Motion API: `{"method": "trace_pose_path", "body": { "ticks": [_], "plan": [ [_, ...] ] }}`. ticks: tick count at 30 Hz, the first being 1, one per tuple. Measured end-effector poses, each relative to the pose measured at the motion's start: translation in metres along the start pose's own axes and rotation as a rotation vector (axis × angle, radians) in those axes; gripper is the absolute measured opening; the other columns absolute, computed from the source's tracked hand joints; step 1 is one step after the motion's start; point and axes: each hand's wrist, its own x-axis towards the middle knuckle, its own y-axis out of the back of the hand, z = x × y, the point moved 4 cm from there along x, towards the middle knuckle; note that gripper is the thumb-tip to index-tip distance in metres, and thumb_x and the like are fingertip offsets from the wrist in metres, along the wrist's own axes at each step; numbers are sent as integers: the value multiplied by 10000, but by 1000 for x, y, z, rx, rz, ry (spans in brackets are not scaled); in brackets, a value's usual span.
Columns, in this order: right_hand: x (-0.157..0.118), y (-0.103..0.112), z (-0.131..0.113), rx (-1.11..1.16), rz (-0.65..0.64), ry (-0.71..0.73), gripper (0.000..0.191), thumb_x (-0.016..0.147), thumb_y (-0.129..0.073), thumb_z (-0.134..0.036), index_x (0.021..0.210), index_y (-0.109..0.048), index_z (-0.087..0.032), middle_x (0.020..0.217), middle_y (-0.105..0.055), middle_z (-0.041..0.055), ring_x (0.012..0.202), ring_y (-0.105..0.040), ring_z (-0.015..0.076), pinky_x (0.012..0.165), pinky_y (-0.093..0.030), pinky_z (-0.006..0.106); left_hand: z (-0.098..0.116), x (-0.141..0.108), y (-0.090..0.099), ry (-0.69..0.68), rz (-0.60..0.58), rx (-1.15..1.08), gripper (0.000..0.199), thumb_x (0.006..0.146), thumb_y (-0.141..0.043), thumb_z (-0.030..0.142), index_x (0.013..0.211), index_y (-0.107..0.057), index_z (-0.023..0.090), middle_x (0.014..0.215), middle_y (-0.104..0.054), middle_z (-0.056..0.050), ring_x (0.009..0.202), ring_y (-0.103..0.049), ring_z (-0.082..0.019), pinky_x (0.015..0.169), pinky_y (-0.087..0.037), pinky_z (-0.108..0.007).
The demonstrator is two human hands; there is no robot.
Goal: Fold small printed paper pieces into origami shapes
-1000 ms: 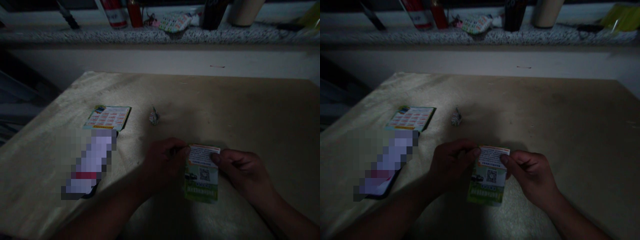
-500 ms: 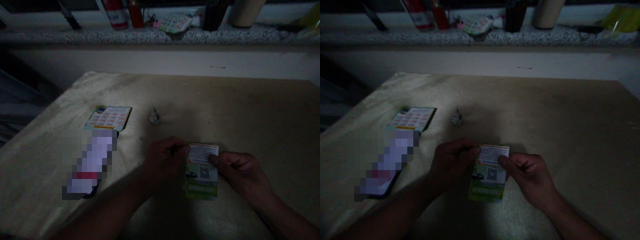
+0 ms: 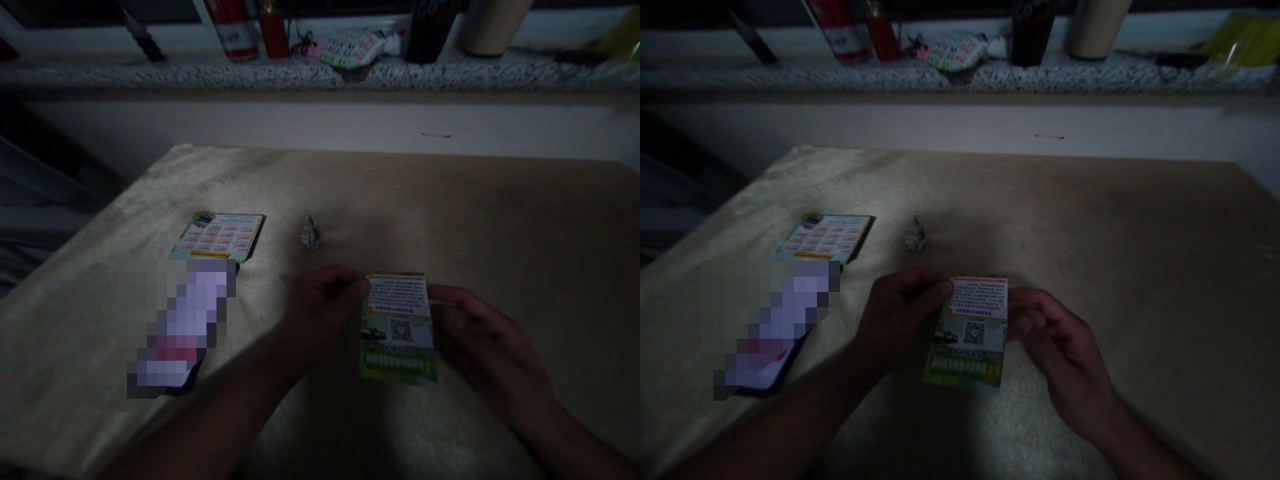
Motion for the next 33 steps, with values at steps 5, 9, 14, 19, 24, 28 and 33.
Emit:
{"method": "trace_pose_path", "body": {
  "ticks": [5, 9, 14, 19, 24, 28, 33],
  "plan": [
    [-1, 7, -13, -565, 160, 464, 400, 868, -682, -122, 1217, -639, -312, 1365, -606, 71, 1235, -600, 270, 1001, -525, 436, -10, 2, 0, 212, -22, -141, 155, 747, -785, 276, 701, -698, 156, 662, -705, -4, 606, -656, -129, 589, -501, -241],
    [-3, 2, -24, -821, 70, 713, 356, 841, -643, -37, 1128, -672, -245, 1422, -515, 121, 1292, -515, 312, 1006, -488, 496, -16, -2, -5, 355, -65, -226, 184, 708, -794, 272, 677, -658, 152, 622, -671, 9, 546, -618, -108, 544, -463, -223],
    [-4, 0, -27, -767, 21, 755, 270, 863, -621, -49, 1044, -699, -233, 1357, -557, 119, 1274, -524, 321, 1007, -477, 526, -22, -5, -10, 514, -162, -122, 201, 706, -757, 300, 673, -621, 156, 576, -609, 16, 480, -553, -106, 480, -402, -225],
    [3, 5, -16, -478, 110, 399, 164, 875, -696, -160, 957, -738, -296, 1274, -645, 41, 1117, -659, 248, 949, -574, 426, -7, 1, 0, 127, -174, 221, 180, 850, -620, 301, 930, -710, 167, 823, -707, -48, 746, -657, -178, 663, -495, -285],
    [7, 0, -14, -198, 69, 170, 102, 871, -708, -227, 880, -780, -299, 1147, -719, 29, 1074, -698, 233, 940, -609, 380, 11, -5, -3, -150, -354, 270, 422, 783, -684, 184, 1204, -668, 205, 1152, -719, -80, 1067, -642, -250, 900, -505, -358],
    [6, -6, -10, -112, 24, 102, 79, 860, -725, -236, 873, -789, -280, 1159, -720, 43, 1119, -689, 239, 957, -605, 371, 6, -7, -8, -54, -357, 173, 414, 740, -819, 294, 1126, -711, 188, 1070, -756, -79, 1001, -684, -255, 904, -530, -388],
    [5, -10, -7, -141, -17, 139, 111, 873, -715, -218, 909, -798, -283, 1205, -708, 43, 1161, -672, 245, 993, -588, 392, -4, -7, -10, 92, -224, -7, 278, 733, -833, 335, 916, -727, 156, 942, -774, -77, 885, -724, -236, 810, -575, -357]
  ]
}}
